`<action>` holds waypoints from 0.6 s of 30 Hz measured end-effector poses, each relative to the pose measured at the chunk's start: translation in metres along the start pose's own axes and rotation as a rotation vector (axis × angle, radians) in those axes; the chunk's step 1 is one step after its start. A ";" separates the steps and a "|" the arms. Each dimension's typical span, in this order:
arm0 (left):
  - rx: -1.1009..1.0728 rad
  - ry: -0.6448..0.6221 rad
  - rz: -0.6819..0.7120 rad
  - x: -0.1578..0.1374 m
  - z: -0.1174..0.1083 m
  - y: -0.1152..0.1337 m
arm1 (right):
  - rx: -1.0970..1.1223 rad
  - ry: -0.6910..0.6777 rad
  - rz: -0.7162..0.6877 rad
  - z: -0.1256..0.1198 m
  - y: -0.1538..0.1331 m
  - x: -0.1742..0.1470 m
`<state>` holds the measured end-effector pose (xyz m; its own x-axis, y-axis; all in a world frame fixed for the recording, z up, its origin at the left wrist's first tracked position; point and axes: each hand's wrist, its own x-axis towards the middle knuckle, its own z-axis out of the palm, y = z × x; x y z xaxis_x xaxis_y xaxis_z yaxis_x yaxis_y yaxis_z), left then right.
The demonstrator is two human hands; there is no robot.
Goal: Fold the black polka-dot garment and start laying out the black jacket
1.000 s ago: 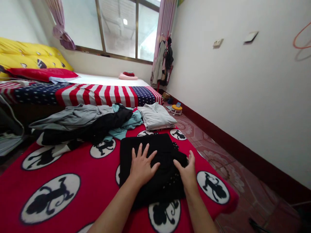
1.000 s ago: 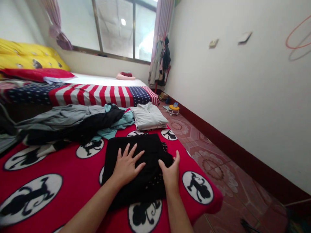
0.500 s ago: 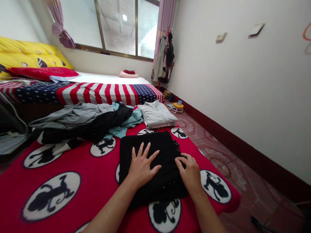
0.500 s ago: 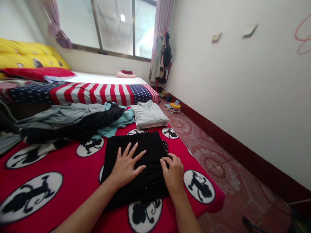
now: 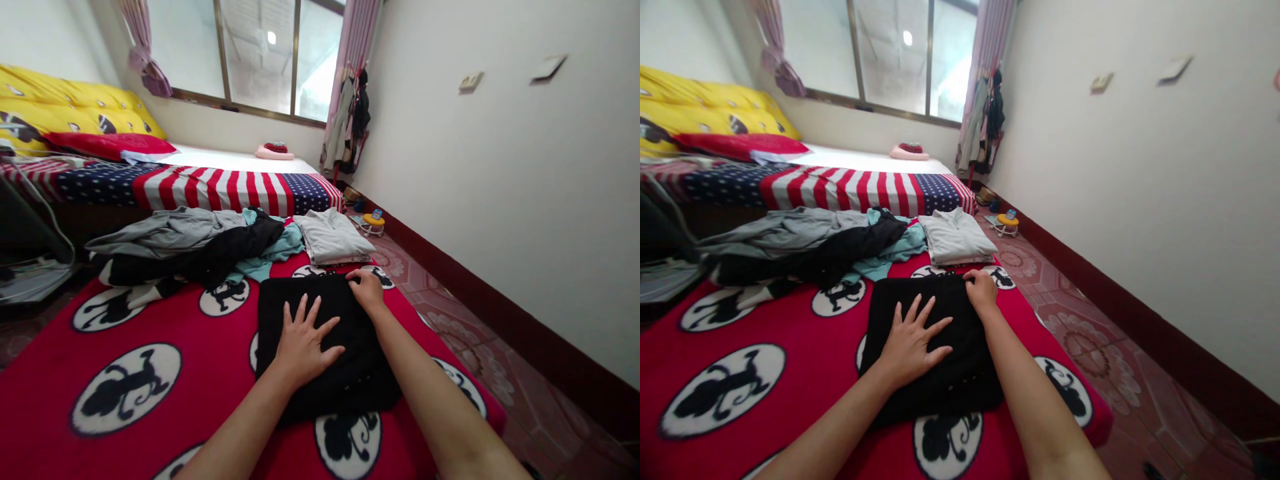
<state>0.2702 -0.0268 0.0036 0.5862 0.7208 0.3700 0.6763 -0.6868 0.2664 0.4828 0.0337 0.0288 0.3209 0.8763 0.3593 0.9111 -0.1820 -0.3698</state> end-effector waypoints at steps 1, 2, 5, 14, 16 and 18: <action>-0.006 0.000 0.004 0.000 0.000 0.000 | -0.006 0.014 -0.008 0.003 0.000 -0.001; -0.011 -0.003 0.008 0.000 0.000 0.000 | -0.014 0.027 -0.014 0.006 0.001 -0.003; -0.029 -0.007 0.014 0.001 0.001 -0.001 | -0.046 0.048 -0.028 0.011 0.000 -0.010; -0.113 0.052 -0.012 0.000 0.004 0.000 | -0.243 0.100 -0.216 -0.014 0.012 -0.092; -0.167 0.087 -0.019 -0.001 0.001 0.002 | -0.303 -0.014 -0.232 -0.015 0.026 -0.118; -0.271 0.137 -0.034 -0.005 -0.006 0.000 | -0.360 -0.096 -0.229 -0.016 0.033 -0.133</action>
<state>0.2641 -0.0308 0.0071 0.4873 0.7370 0.4684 0.5401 -0.6759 0.5015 0.4747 -0.0961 -0.0173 0.0902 0.9466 0.3095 0.9934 -0.1074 0.0390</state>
